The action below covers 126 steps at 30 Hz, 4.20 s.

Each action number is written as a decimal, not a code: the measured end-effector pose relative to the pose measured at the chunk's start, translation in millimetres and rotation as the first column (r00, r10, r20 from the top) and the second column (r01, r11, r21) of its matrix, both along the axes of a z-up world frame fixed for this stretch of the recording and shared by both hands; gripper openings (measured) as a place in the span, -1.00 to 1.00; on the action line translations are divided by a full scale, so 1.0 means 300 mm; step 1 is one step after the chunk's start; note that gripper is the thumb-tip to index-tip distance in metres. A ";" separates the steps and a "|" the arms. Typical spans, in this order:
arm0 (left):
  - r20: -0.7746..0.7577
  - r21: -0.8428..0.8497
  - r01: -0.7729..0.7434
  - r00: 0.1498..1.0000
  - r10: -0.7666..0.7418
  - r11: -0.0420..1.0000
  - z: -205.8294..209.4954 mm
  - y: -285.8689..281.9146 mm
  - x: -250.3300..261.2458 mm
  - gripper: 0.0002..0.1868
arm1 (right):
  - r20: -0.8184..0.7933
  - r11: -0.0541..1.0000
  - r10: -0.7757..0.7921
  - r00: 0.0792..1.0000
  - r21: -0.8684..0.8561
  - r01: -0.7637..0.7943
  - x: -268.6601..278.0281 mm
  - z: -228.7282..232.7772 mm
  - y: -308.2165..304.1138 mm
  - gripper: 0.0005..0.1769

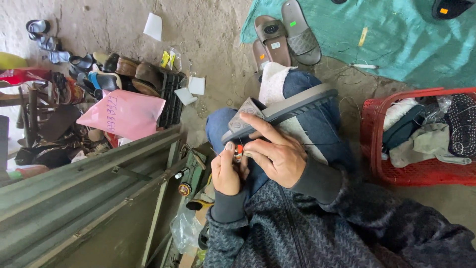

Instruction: Hand-stitching the upper part of a sandal to its sole using a needle and thread.

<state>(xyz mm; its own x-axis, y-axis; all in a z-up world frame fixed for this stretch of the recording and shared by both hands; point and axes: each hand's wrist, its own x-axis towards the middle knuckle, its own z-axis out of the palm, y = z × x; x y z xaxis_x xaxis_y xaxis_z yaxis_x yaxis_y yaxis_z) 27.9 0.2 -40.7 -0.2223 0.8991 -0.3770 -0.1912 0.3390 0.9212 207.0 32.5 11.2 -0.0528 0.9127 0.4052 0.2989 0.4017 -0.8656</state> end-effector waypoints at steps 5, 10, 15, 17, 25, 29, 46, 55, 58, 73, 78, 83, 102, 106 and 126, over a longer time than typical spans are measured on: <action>0.056 0.007 -0.077 0.996 0.076 0.997 0.029 0.014 0.076 -0.52 | -0.006 1.000 0.006 1.000 0.008 -0.006 0.009 0.003 0.000 -0.85; 0.100 0.020 -0.110 0.989 0.108 0.994 0.050 -0.003 0.080 -0.57 | -0.030 1.000 0.003 1.000 0.017 -0.003 0.010 -0.003 -0.001 -0.86; 0.130 0.158 0.012 0.991 -0.033 0.987 0.074 -0.018 0.089 -0.74 | -0.028 1.000 0.010 1.000 -0.009 -0.010 0.011 0.005 -0.003 -0.85; 0.096 0.111 0.008 0.995 -0.019 0.994 0.071 -0.015 0.078 -0.68 | -0.018 1.000 0.009 1.000 -0.006 -0.009 0.012 0.006 -0.003 -0.85; 0.080 -0.031 -0.150 0.985 0.152 0.988 -0.027 -0.004 0.056 -0.57 | -0.002 1.000 -0.006 1.000 0.020 0.006 0.013 0.006 -0.006 -0.84; 0.032 0.006 -0.200 0.979 0.200 0.980 -0.053 -0.008 0.061 -0.56 | -0.007 1.000 0.000 1.000 0.019 0.000 0.014 0.004 -0.010 -0.85; -0.088 0.105 -0.199 0.974 0.208 0.974 -0.144 -0.019 0.034 -0.59 | 0.009 0.999 -0.017 1.000 0.046 0.017 0.010 -0.013 -0.016 -0.86; 0.045 0.063 -0.167 0.985 0.164 0.984 0.111 -0.008 0.123 -0.42 | 0.024 1.000 0.014 1.000 0.018 -0.015 0.030 0.007 -0.018 -0.91; -0.185 0.170 -0.129 0.970 0.160 0.977 0.175 -0.016 0.038 -0.64 | -0.017 1.000 0.029 0.999 -0.010 -0.029 0.039 0.013 -0.013 -0.90; -0.600 0.424 0.444 0.791 -0.123 0.789 0.193 -0.004 0.109 -0.70 | 0.015 0.970 -0.207 0.978 -0.130 0.207 0.271 0.061 0.020 -0.72; -0.271 0.254 0.414 0.898 -0.346 0.874 0.213 0.014 0.057 -0.64 | -0.028 0.976 -0.189 0.982 -0.114 0.185 0.282 0.067 0.044 -0.76; -0.355 0.204 0.472 0.852 -0.385 0.857 0.159 0.118 0.026 -0.62 | -0.031 0.980 -0.155 0.987 -0.128 0.150 0.302 0.007 0.051 -0.76; -0.695 0.030 0.681 0.541 -0.475 0.732 0.268 0.164 0.102 -0.56 | -0.055 0.992 -0.116 0.992 -0.064 0.113 0.253 0.013 0.058 -0.82; -0.675 0.026 0.680 0.553 -0.489 0.733 0.254 0.169 0.115 -0.56 | -0.056 0.991 -0.119 0.991 -0.073 0.115 0.255 0.026 0.060 -0.83; -0.644 0.084 0.617 0.633 -0.430 0.783 0.273 0.140 0.134 -0.61 | -0.103 0.995 -0.087 0.991 -0.061 0.081 0.269 0.030 0.055 -0.84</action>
<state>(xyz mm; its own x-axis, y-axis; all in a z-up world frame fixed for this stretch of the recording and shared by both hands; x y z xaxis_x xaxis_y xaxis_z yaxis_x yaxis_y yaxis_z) 68.1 42.1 41.2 0.2375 0.9690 -0.0681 0.5193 -0.0674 0.8519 287.8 49.0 20.2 0.0648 0.9338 0.3518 0.2353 0.3283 -0.9148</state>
